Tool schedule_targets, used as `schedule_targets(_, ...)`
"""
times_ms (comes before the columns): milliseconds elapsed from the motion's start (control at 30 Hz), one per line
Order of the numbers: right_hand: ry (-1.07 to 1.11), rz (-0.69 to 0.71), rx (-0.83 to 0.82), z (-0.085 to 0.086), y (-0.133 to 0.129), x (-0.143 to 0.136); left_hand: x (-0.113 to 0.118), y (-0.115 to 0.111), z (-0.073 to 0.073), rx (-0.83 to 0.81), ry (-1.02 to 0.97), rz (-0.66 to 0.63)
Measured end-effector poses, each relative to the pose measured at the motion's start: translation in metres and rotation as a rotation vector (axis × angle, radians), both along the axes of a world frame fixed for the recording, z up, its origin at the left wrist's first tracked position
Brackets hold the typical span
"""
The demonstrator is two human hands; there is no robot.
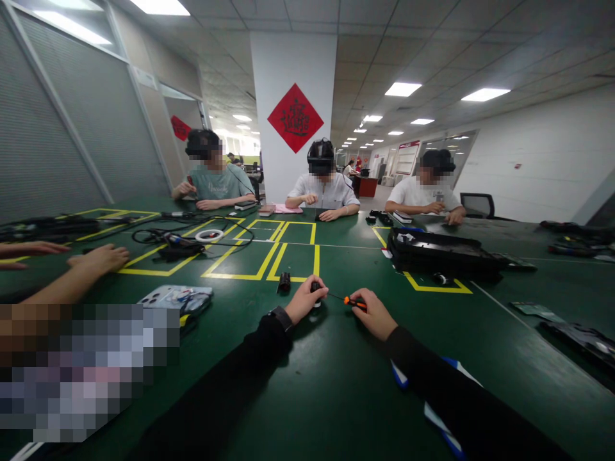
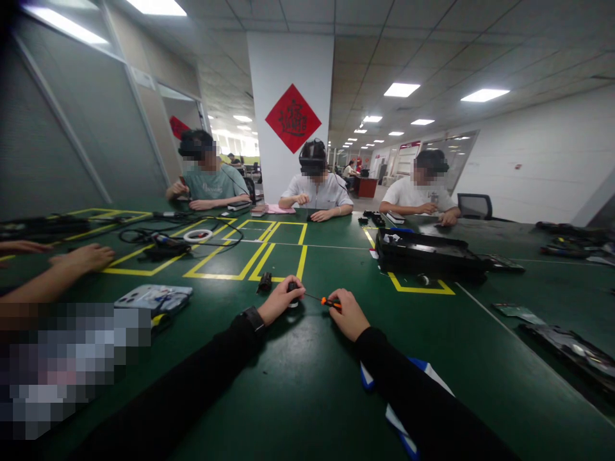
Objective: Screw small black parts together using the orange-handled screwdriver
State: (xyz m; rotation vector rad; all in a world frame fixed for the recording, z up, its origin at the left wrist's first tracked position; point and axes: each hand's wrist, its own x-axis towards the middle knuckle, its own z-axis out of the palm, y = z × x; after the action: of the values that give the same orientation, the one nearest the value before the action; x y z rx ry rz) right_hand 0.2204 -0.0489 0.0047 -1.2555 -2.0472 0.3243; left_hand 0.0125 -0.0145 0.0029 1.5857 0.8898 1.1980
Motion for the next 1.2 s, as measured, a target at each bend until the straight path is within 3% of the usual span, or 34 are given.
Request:
schedule_targets(267,-0.001,-0.101,-0.024,-0.004,0.007,0.007,0.043,0.032,-0.005,-0.107,-0.16,0.13)
schedule_targets(433,0.004,-0.141,-0.035,-0.005,0.009,0.011,0.061,0.054,-0.002,-0.116,-0.167,0.111)
schedule_targets(600,-0.023,-0.126,-0.004,-0.007,0.008,0.01,0.04,0.042,0.0,-0.123,-0.103,0.011)
schedule_targets(833,-0.023,-0.008,-0.047,0.004,0.002,-0.006,-0.001,0.015,-0.002,-0.085,-0.077,0.006)
schedule_targets(1000,-0.049,0.038,-0.098,0.011,0.008,-0.013,-0.007,0.011,-0.001,-0.104,-0.067,-0.007)
schedule_targets(1200,0.008,-0.012,-0.076,-0.001,0.009,-0.007,-0.004,0.009,0.001,-0.076,-0.038,0.002)
